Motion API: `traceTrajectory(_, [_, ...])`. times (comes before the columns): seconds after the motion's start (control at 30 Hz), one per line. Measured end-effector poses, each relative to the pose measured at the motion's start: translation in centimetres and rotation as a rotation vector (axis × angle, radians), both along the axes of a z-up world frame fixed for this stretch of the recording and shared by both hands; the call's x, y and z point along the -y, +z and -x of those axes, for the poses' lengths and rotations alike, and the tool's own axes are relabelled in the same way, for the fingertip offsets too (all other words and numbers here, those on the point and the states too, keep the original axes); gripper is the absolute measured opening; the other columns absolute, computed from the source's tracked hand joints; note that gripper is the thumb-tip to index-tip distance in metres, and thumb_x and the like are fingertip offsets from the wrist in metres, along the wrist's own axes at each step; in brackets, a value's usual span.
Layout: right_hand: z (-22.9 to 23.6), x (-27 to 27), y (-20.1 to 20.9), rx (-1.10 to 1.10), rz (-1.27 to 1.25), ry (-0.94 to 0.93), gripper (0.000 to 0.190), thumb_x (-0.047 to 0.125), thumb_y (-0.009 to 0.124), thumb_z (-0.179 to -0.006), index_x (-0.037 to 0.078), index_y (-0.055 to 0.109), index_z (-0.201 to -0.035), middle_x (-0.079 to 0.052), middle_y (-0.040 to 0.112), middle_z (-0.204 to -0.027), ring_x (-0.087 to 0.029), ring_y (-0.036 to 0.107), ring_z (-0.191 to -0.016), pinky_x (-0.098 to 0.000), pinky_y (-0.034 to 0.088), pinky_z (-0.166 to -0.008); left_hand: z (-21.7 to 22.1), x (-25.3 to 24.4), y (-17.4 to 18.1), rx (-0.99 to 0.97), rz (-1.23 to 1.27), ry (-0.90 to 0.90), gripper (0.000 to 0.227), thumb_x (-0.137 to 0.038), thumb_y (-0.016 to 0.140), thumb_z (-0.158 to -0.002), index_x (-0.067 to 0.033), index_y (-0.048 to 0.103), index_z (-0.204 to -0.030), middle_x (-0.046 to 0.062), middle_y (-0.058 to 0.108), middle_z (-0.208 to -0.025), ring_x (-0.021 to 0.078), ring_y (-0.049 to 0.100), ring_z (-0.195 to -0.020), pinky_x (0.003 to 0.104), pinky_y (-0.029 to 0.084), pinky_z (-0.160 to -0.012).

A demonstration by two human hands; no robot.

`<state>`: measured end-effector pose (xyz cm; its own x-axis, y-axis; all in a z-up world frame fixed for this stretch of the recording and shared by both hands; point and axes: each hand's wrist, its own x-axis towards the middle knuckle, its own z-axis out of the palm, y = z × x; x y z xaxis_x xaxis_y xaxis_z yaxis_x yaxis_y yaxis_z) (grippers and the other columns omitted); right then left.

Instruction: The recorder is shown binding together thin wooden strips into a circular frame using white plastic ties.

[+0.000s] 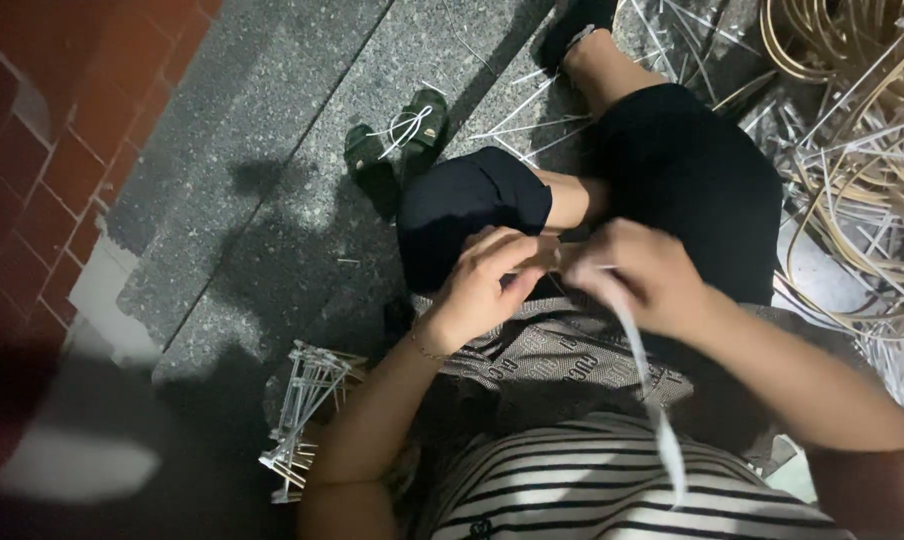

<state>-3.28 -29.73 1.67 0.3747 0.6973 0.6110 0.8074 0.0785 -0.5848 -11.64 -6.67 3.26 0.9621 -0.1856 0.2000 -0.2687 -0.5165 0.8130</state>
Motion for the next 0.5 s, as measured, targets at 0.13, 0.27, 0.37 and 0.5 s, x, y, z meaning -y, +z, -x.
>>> traceTrajectory(0.13, [-2.7, -2.1, 0.9, -0.691, 0.226, -0.136, 0.017, 0.023, 0.072, -0.097, 0.007, 0.067, -0.1, -0.002, 0.069, -0.086, -0.01, 0.067, -0.08, -0.0267, 0.053, -0.073, 0.4, 0.6, -0.1, 0.059, -0.069, -0.009, 0.015, -0.007, 0.071, -0.097, -0.0091, 0.068, -0.111, 0.007, 0.067, -0.105, 0.0269, 0.064, -0.102, 0.039, 0.05, -0.096])
traceTrajectory(0.27, [-5.0, -3.4, -3.2, -1.004, 0.467, -0.072, 0.026, 0.024, 0.072, -0.101, 0.002, 0.066, -0.09, -0.006, 0.058, -0.078, -0.01, 0.049, -0.072, -0.0301, 0.043, -0.065, 1.0, 0.8, -0.6, 0.1, -0.08, -0.047, 0.016, -0.009, 0.071, -0.095, -0.0091, 0.065, -0.11, 0.006, 0.069, -0.111, 0.0266, 0.064, -0.103, 0.041, 0.045, -0.1])
traceTrajectory(0.37, [-5.1, -3.5, -6.0, -1.008, 0.547, 0.101, 0.025, 0.024, 0.074, -0.094, 0.001, 0.07, -0.087, -0.003, 0.066, -0.077, -0.011, 0.058, -0.074, -0.0306, 0.049, -0.069, 1.0, 1.2, 0.8, -0.007, -0.061, -0.018, 0.033, -0.017, 0.078, -0.089, -0.0054, 0.065, -0.116, 0.009, 0.065, -0.107, 0.0307, 0.061, -0.102, 0.041, 0.045, -0.095])
traceTrajectory(0.5, [-5.5, -3.4, -9.0, -0.954, 0.751, 0.209, 0.017, 0.021, 0.072, -0.087, 0.005, 0.074, -0.094, -0.002, 0.07, -0.082, -0.014, 0.061, -0.078, -0.0324, 0.05, -0.075, 1.2, 1.0, 0.6, -0.075, -0.065, -0.046, 0.028, -0.016, 0.076, -0.094, -0.0107, 0.069, -0.12, 0.005, 0.068, -0.108, 0.0262, 0.066, -0.102, 0.04, 0.047, -0.099])
